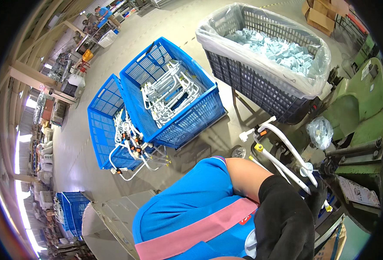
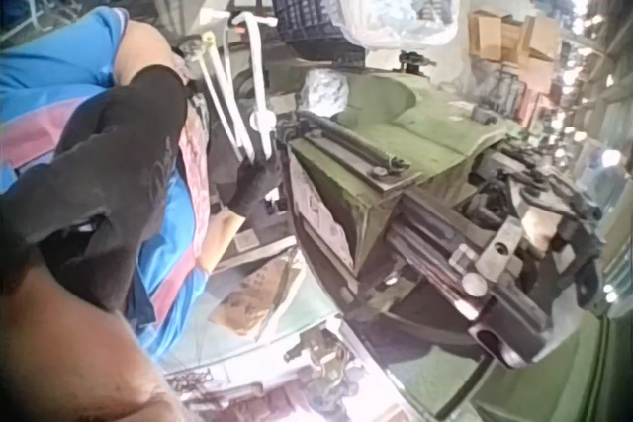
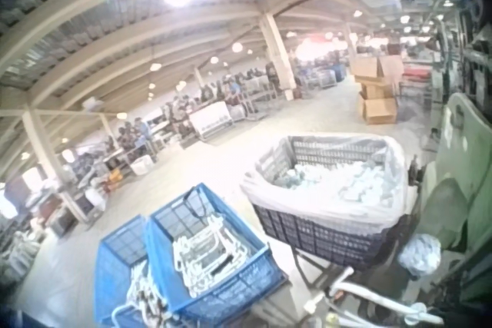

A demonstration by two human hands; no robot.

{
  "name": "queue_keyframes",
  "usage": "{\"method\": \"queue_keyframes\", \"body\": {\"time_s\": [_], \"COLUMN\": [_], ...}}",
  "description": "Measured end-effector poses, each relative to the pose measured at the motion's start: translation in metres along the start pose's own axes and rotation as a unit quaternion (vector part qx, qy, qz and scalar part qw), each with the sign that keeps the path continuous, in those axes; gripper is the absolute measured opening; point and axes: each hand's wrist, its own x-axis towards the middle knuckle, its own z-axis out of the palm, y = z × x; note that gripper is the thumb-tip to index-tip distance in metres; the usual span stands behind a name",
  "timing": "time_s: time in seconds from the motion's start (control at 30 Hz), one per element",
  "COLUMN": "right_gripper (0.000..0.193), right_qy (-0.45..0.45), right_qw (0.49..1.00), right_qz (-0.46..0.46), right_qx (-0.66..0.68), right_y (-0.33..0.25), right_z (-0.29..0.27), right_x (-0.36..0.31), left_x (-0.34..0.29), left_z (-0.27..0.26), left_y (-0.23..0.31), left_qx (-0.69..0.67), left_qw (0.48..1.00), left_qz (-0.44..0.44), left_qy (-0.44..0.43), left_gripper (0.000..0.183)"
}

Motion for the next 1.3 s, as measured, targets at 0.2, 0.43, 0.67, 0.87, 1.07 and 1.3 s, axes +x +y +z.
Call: {"method": "queue_keyframes", "body": {"time_s": [0.2, 0.43, 0.67, 0.87, 1.07, 1.3], "right_gripper": [0.031, 0.038, 0.019, 0.036, 0.009, 0.015], "right_qy": [0.007, -0.001, 0.028, -0.021, 0.058, 0.032], "right_qw": [0.999, 0.999, 1.0, 1.0, 0.998, 0.999], "right_qz": [0.042, 0.028, -0.006, 0.015, -0.026, -0.008], "right_qx": [0.022, 0.028, 0.012, -0.008, 0.025, 0.004], "right_y": [-0.007, 0.019, 0.037, 0.023, 0.018, 0.007], "right_z": [-0.006, 0.02, 0.031, 0.029, 0.024, 0.006], "right_x": [0.004, -0.011, -0.02, -0.016, -0.012, -0.002], "left_x": [0.002, -0.003, -0.027, -0.035, -0.017, -0.006], "left_z": [0.0, -0.009, -0.04, -0.028, -0.017, 0.016], "left_y": [-0.002, 0.006, 0.019, 0.036, 0.014, 0.001], "left_qx": [-0.033, -0.014, 0.048, 0.039, -0.022, -0.094], "left_qw": [0.998, 0.993, 0.953, 0.879, 0.973, 0.993], "left_qz": [0.047, 0.061, -0.143, -0.264, -0.165, -0.051], "left_qy": [0.016, 0.101, 0.261, 0.394, 0.159, 0.053], "left_gripper": [0.022, 0.026, 0.015, 0.012, 0.04, 0.033]}}
